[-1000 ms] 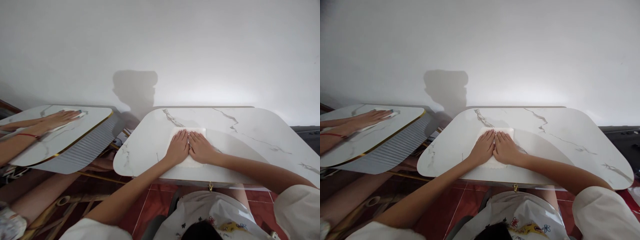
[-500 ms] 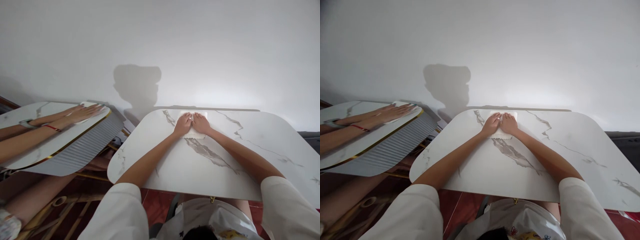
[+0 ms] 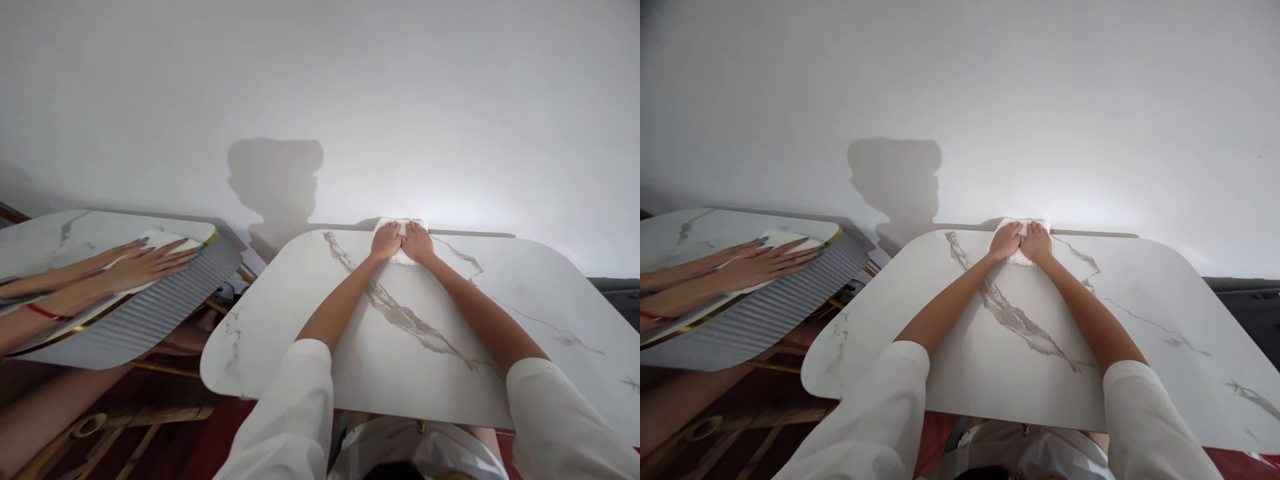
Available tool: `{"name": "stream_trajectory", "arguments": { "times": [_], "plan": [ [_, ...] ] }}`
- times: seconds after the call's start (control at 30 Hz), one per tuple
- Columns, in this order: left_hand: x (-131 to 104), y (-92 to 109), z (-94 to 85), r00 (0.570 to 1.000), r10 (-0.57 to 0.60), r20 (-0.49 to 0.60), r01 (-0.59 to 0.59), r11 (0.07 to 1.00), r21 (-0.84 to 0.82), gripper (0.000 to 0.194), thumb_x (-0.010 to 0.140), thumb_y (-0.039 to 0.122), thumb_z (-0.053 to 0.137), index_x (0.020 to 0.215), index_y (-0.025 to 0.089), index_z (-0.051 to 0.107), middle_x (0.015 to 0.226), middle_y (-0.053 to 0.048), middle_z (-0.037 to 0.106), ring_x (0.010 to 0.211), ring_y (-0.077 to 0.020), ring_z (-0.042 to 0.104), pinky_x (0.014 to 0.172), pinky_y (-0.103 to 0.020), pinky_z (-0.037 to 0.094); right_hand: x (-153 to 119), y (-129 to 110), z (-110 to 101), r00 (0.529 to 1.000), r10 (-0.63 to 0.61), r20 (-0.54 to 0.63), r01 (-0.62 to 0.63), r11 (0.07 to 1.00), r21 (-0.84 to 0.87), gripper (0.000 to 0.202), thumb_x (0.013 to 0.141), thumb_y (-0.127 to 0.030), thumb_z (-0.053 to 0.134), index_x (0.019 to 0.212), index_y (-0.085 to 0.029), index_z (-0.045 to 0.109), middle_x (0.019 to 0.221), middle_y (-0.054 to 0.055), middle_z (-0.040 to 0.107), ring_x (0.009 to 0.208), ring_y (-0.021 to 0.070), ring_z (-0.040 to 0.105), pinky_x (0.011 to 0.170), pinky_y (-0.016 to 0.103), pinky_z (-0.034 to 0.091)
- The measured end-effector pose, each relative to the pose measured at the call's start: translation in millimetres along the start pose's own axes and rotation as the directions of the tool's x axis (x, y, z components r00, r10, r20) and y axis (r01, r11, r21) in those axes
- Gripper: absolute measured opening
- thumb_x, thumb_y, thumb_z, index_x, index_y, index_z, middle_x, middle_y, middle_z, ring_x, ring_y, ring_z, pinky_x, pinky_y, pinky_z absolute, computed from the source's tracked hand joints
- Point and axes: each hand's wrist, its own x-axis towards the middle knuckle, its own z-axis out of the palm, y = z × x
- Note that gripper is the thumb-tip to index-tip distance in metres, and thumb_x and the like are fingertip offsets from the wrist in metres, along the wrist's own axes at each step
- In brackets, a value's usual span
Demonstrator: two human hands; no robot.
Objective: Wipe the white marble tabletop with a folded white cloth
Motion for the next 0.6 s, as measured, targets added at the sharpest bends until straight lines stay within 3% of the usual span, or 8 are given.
{"name": "stream_trajectory", "arguments": {
  "times": [0.27,0.43,0.6],
  "plan": [
    [-33.9,20.0,-2.7,0.999,0.053,0.003,-0.053,0.999,0.007,0.042,0.087,0.015,0.034,0.125,0.009,0.050,0.137,-0.013,0.048,0.129,-0.0233,0.039,0.108,-0.037,0.031,-45.7,-6.0,-7.2,0.998,0.021,-0.051,-0.023,0.999,-0.035,0.054,0.092,-0.025,0.028,0.137,0.002,0.037,0.145,0.017,0.036,0.135,0.0270,0.029,0.109,0.038,0.021],
    [-70.4,25.2,-10.3,0.998,0.063,0.014,-0.063,0.998,-0.004,0.044,0.086,0.016,0.034,0.128,0.009,0.048,0.138,-0.014,0.047,0.131,-0.0240,0.038,0.109,-0.040,0.030,-84.8,-25.0,-18.0,1.000,0.007,-0.022,-0.008,0.999,-0.048,0.054,0.093,-0.026,0.028,0.138,0.002,0.037,0.145,0.018,0.035,0.135,0.0275,0.028,0.109,0.038,0.021],
    [-118.2,29.4,-32.0,0.992,0.094,0.089,-0.094,0.996,-0.002,0.048,0.087,0.018,0.031,0.131,0.003,0.044,0.140,-0.019,0.042,0.133,-0.0252,0.035,0.110,-0.042,0.029,-127.5,-51.5,-32.4,0.999,-0.039,0.010,0.040,0.998,-0.054,0.054,0.092,-0.024,0.030,0.137,0.004,0.038,0.144,0.020,0.036,0.134,0.0292,0.031,0.109,0.039,0.024]
  ]
}}
